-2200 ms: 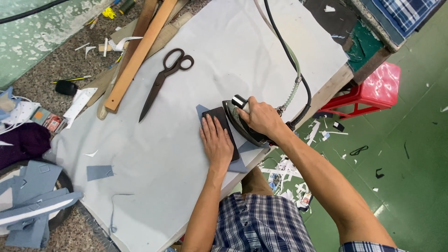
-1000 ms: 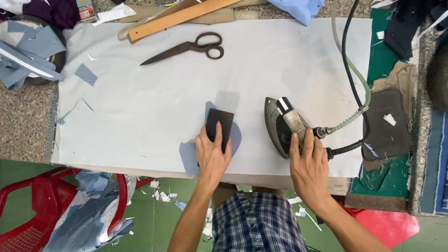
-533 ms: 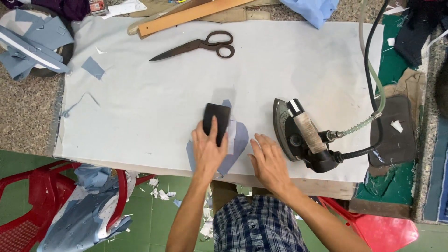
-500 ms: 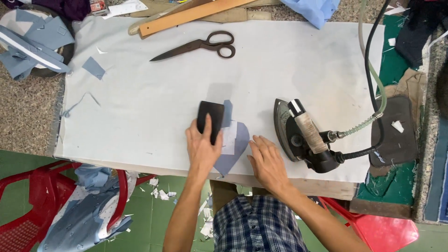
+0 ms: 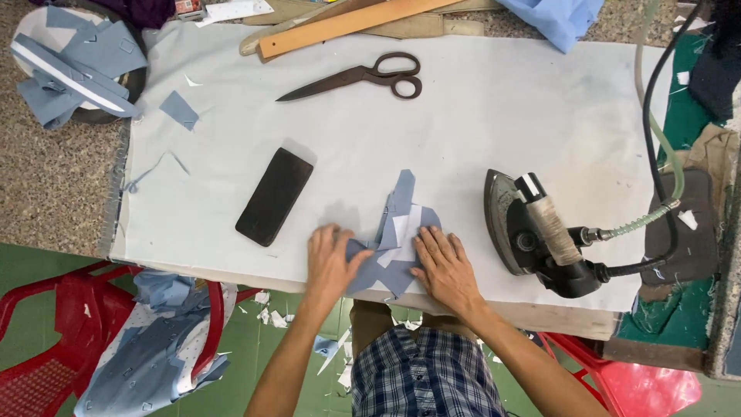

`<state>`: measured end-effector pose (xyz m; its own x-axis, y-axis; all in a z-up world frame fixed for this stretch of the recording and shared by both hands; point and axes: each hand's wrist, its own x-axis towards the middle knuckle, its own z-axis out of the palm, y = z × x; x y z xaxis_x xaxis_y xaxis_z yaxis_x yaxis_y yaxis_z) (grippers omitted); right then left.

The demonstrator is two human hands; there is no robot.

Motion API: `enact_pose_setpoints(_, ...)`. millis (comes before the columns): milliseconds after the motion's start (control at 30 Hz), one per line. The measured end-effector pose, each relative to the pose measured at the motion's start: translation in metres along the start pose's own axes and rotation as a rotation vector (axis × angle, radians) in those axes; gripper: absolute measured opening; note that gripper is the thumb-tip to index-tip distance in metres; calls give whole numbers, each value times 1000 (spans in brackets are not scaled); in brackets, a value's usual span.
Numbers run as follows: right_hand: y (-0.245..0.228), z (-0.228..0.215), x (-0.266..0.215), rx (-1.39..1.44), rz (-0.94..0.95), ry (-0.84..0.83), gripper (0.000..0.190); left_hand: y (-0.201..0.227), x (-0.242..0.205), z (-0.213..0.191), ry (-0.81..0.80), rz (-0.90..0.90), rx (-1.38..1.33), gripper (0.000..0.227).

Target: The person irons a blue fabric piece, then cuts and places white interfacing strips onto it. They repeatedly iron the fabric with a wooden block to press the seams, trim excess material with scissors, and finally measure a new blue fabric piece with a ruler.

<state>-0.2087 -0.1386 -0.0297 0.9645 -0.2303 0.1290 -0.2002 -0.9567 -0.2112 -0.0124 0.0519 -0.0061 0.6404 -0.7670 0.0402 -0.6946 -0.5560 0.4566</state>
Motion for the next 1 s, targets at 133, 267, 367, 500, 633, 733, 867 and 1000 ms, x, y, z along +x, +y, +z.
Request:
enact_pose_setpoints(133, 0, 6, -1, -3, -8, 2, 65, -39, -17, 26, -44, -9, 124, 28)
enact_pose_setpoints(267, -1, 9, -3, -25, -8, 9, 67, -60, -21, -9, 115, -157, 129, 21)
enact_pose_setpoints(367, -7, 5, -3, -26, -16, 12, 67, -48, -23, -31, 207, -263, 191, 16)
enact_pose_setpoints(500, -15, 3, -3, -12, -64, 8, 69, -12, -16, -47, 372, -127, 271, 41)
enact_pose_setpoints(633, -10, -5, -22, -43, -81, 1, 70, 10, -6, -38, 341, 43, 246, 42)
enact_pose_setpoints(733, -6, -34, -31, -59, -83, -16, 70, 11, 5, -31, 260, 131, 208, 46)
enact_pose_setpoints(867, 29, -80, -21, -138, -19, 148, 44, -48, 32, -49, 390, -65, 412, 65)
enact_pose_setpoints(1000, 79, -139, -1, -447, 366, 158, 53, -98, 41, -59, 305, -174, 247, 73)
